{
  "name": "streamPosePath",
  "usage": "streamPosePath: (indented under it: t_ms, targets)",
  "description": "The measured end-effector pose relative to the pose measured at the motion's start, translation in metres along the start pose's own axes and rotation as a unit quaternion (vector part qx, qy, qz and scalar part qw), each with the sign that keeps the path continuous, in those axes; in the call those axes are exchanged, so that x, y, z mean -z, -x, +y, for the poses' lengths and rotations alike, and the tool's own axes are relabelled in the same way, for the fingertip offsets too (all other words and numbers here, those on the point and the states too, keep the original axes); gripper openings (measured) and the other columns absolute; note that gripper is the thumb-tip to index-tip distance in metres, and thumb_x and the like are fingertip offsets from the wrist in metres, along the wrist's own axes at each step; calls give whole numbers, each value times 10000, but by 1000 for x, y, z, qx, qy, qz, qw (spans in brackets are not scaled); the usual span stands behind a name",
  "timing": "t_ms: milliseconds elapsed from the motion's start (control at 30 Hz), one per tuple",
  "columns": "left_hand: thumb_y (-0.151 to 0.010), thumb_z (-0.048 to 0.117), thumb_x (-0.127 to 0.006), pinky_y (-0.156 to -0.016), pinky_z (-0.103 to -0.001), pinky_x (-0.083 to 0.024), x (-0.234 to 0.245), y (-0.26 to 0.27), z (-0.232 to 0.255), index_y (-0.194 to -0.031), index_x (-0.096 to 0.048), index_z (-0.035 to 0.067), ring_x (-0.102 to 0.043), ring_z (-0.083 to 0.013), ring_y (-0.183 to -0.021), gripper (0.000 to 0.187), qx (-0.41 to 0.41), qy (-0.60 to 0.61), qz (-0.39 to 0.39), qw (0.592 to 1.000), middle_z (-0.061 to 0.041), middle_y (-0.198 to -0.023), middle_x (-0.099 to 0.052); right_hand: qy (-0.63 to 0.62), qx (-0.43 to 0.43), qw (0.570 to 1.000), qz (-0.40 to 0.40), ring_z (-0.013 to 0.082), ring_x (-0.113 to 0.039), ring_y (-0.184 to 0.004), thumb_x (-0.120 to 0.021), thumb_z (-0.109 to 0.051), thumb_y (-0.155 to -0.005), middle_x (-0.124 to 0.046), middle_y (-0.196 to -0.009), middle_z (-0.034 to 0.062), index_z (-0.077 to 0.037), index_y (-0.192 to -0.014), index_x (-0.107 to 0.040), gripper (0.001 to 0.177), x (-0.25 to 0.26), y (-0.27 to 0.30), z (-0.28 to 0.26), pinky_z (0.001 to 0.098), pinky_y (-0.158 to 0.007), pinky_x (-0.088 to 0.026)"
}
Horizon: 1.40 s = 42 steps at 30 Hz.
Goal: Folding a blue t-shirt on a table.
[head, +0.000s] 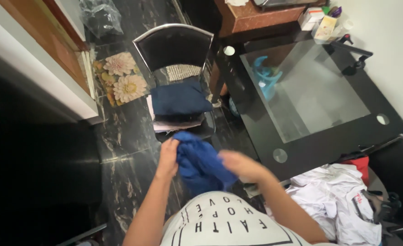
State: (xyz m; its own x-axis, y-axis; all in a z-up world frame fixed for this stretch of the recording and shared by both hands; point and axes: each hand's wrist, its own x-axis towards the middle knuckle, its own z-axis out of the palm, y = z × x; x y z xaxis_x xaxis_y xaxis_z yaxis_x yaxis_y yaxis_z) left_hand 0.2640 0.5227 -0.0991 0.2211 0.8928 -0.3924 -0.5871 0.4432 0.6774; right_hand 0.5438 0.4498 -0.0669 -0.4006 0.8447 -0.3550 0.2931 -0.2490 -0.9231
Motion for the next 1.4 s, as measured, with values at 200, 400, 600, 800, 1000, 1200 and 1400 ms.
streamPosePath:
  t_ms: [200, 400, 600, 800, 1000, 1200, 1400]
  targets:
    - [-655, 181, -885, -850, -368, -554, -86, 48, 24, -1225, -579, 37, -706, -240, -933, 662, -236, -493, -119, 829, -126, -1025, -723, -417, 125, 898, 64, 128, -694, -656, -533, -279, -1061, -685, -947, 53, -78, -1215, -537, 253, 20, 22, -130, 272, -461, -562]
    - [-836, 56, -695, -832, -373, -559, 75, -43, -65, -1178, -758, -56, -700, -238, -880, 365, 48, -318, -13, 947, -132, -1035, -760, -540, 216, 741, 336, 161, -722, -1024, -535, -194, -1050, -698, -1155, 80, -49, -1251, -537, 248, 46, 13, -176, 279, -878, -623]
    - [-761, 51, -664, -831, -365, -605, -57, 32, 51, -1105, -721, -29, -745, -230, -846, 358, 192, 52, -95, 975, -112, -971, -772, 92, 150, 952, 252, 166, -686, -1008, -674, -112, -1043, -687, -1115, 58, -98, -1158, -713, 123, 9, -20, -48, 299, -893, -558]
    - [-781, 145, -783, -829, -339, -600, -110, 49, 18, -1078, -726, -97, -739, -223, -850, 387, 277, -128, -223, 926, -133, -986, -770, -48, 2, 999, 23, 198, -548, -829, -634, -126, -1058, -615, -970, 163, 35, -1155, -672, 191, -32, -99, 89, 362, -778, -481]
    - [-825, 245, -846, -927, -337, -516, -159, 93, -41, -1155, -714, -33, -631, -198, -1073, 452, 161, -246, -462, 837, -124, -1151, -741, -133, -9, 990, 33, 206, -577, -838, -641, -130, -1047, -631, -982, 158, 27, -1142, -672, 187, -39, -91, 81, 372, -784, -504]
    - [-783, 354, -841, -936, -404, -504, -141, 101, 6, -1099, -643, -3, -612, -375, -1115, 516, -195, -622, -205, 730, -238, -1241, -609, -206, -13, 978, 39, 213, -606, -847, -648, -135, -1036, -647, -993, 153, 20, -1129, -672, 182, -31, -88, 72, 382, -789, -527]
    - [-818, 128, -778, -994, -390, -540, -103, 49, -49, -1209, -616, 26, -637, -345, -1125, 436, -373, -761, -5, 531, -190, -1332, -607, -293, -25, 955, 33, 221, -635, -855, -655, -140, -1025, -664, -1004, 148, 12, -1117, -672, 178, -48, -70, 64, 392, -795, -550]
